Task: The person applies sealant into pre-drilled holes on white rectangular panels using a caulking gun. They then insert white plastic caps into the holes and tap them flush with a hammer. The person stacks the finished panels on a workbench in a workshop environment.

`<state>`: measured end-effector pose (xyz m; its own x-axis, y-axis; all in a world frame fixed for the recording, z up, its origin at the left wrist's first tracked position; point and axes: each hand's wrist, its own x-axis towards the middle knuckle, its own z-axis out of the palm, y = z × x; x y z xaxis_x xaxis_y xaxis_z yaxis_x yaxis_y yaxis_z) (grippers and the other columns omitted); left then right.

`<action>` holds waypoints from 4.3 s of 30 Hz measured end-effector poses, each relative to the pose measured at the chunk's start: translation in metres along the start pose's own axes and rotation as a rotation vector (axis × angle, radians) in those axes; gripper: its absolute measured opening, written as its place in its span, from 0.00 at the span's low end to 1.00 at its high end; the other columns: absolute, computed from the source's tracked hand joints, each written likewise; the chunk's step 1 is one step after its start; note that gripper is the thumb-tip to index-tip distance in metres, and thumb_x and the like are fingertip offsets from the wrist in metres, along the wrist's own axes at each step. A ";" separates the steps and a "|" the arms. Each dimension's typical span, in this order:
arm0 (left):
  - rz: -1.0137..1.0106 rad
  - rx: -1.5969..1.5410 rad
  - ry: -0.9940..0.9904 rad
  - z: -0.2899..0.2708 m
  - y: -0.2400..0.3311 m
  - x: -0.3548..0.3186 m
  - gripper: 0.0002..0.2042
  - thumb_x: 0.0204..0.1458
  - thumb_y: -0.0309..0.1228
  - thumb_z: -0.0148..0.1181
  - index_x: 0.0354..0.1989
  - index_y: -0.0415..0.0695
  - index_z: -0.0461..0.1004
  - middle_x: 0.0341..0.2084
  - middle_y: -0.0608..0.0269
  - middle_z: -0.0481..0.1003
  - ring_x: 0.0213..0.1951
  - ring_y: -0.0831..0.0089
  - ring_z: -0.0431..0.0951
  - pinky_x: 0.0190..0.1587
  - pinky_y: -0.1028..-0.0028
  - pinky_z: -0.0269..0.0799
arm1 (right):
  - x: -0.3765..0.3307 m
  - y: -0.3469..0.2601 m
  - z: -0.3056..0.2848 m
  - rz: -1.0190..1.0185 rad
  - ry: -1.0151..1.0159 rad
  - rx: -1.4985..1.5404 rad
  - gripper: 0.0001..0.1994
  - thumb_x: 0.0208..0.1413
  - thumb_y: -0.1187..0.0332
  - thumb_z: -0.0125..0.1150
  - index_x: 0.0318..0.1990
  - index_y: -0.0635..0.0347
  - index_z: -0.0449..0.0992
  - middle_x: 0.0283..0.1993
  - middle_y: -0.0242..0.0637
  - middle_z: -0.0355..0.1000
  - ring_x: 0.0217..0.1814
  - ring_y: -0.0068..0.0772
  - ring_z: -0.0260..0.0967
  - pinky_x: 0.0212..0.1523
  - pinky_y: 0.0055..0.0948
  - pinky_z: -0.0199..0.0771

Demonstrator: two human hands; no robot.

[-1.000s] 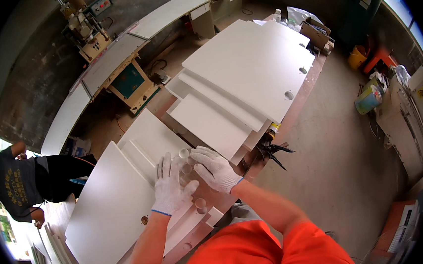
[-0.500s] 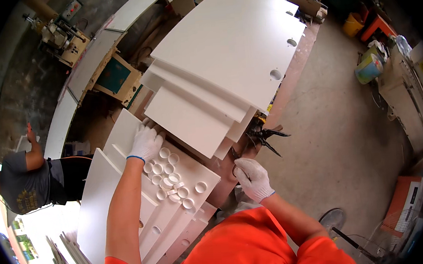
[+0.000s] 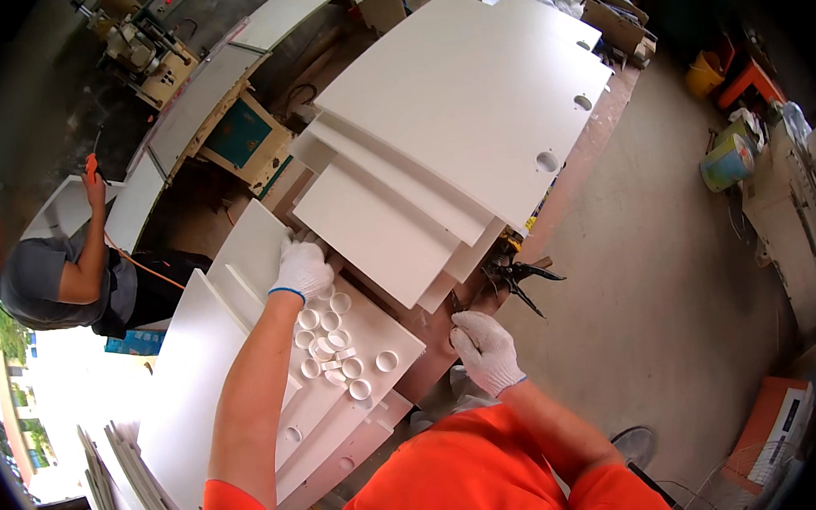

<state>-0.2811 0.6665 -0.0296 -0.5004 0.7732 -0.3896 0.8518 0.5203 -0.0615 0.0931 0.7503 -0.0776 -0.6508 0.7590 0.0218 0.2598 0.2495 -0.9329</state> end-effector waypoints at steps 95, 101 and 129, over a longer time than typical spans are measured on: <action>0.386 -0.840 1.158 0.066 0.015 -0.381 0.24 0.35 0.26 0.74 0.46 0.49 0.79 0.38 0.61 0.82 0.42 0.54 0.85 0.46 0.55 0.79 | -0.253 -0.315 -0.005 0.347 -0.533 0.084 0.05 0.65 0.72 0.58 0.46 0.59 0.74 0.32 0.29 0.73 0.33 0.23 0.71 0.36 0.28 0.75; 0.342 -0.857 1.159 0.067 0.013 -0.370 0.25 0.36 0.28 0.75 0.47 0.49 0.78 0.38 0.60 0.82 0.43 0.53 0.85 0.49 0.54 0.79 | -0.237 -0.318 -0.009 0.353 -0.552 0.047 0.09 0.69 0.67 0.65 0.49 0.60 0.75 0.33 0.29 0.74 0.34 0.21 0.72 0.36 0.26 0.74; -0.484 -0.341 1.344 0.161 -0.156 -0.631 0.22 0.35 0.27 0.74 0.44 0.46 0.78 0.37 0.59 0.82 0.41 0.54 0.85 0.48 0.53 0.80 | -0.246 -0.305 0.229 0.261 -1.373 0.161 0.15 0.65 0.62 0.69 0.51 0.62 0.78 0.44 0.28 0.78 0.47 0.24 0.74 0.48 0.31 0.76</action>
<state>-0.0735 0.0388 0.0777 -0.6477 0.1517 0.7466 0.5812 0.7320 0.3555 0.0107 0.3493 0.1190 -0.7895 -0.4354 -0.4326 0.4570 0.0534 -0.8878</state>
